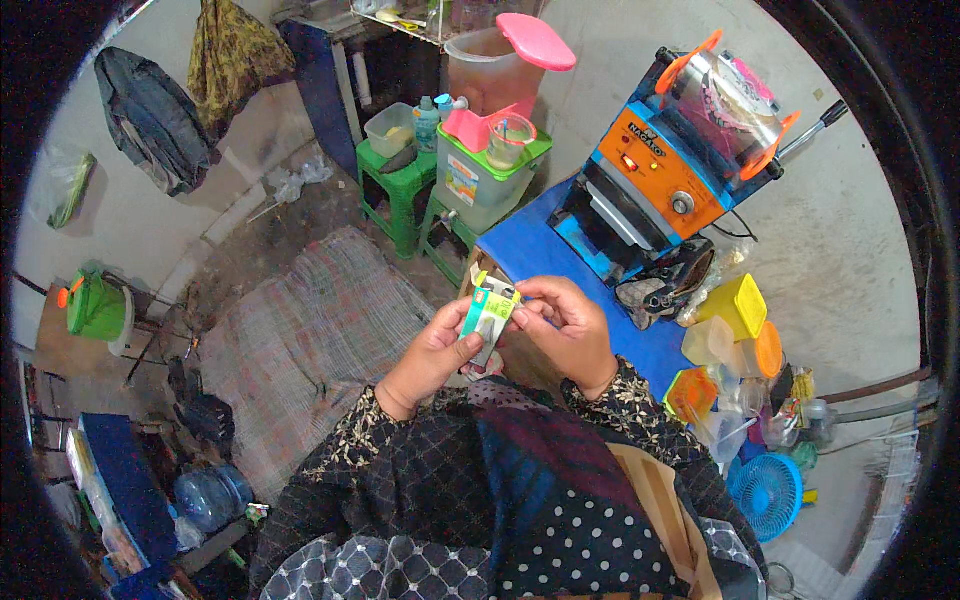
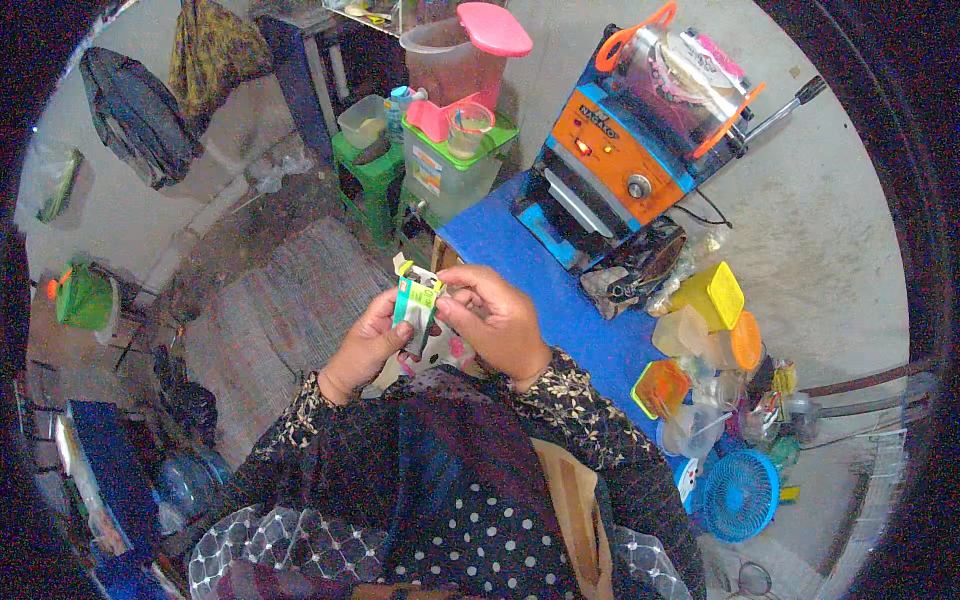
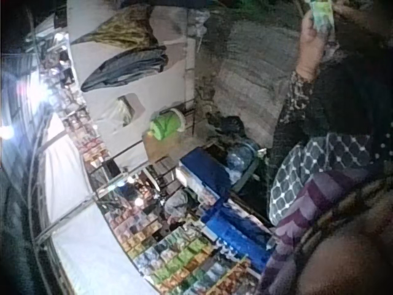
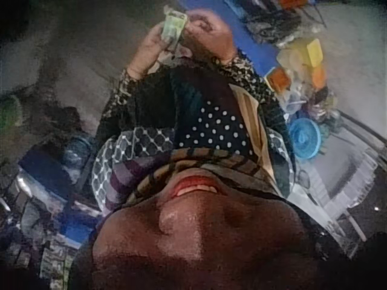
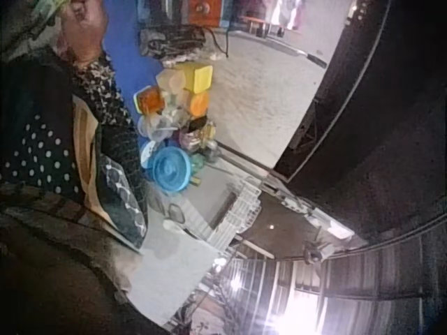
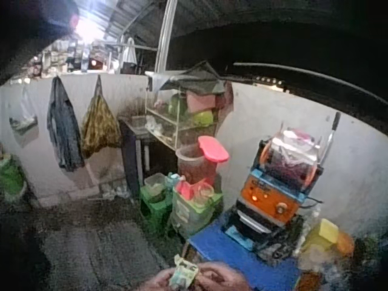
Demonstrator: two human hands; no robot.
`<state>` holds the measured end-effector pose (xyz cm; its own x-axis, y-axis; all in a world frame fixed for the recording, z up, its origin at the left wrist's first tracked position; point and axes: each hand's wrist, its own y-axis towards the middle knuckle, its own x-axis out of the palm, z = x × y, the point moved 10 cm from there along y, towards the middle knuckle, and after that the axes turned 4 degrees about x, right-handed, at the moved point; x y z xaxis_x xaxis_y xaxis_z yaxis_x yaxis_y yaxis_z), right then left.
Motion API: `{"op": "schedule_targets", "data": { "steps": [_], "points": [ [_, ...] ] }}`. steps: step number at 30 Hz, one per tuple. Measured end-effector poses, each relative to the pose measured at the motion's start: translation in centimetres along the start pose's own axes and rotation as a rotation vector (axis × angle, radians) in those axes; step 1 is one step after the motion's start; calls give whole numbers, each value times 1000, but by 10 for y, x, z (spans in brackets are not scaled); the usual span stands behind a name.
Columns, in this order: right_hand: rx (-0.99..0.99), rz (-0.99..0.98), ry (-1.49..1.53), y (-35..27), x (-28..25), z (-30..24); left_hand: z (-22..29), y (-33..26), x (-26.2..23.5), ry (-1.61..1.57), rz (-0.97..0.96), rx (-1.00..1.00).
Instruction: The person organizes various items in a small shop or food stall. They reach for packets on a wall display, handle a small box, and arrange yellow plastic straws into a green container. They also move a small blue fan and wipe a cutting board with a cloth.
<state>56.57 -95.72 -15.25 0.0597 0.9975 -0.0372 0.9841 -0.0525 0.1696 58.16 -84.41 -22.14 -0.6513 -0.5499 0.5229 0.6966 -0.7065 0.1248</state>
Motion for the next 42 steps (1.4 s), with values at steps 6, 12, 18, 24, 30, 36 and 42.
{"op": "schedule_targets", "data": {
  "steps": [6,12,18,24,30,36,42],
  "points": [
    [-264,-110,-525,6,14,-33,-2,-2,-9,116,46,64],
    [-138,-175,-503,3,4,-27,-17,-5,-5,62,18,-70],
    [-375,-93,-646,-9,4,-50,-17,4,-1,204,11,5],
    [-177,-9,-407,-16,-24,-43,-9,10,22,111,-115,-71],
    [262,-103,339,-15,-20,9,-12,9,38,79,-204,-151],
    [306,-304,416,-15,8,2,-19,-5,38,100,-251,-188],
    [-73,-366,7,-7,13,-28,-4,-8,38,19,-166,-178]
  ]
}}
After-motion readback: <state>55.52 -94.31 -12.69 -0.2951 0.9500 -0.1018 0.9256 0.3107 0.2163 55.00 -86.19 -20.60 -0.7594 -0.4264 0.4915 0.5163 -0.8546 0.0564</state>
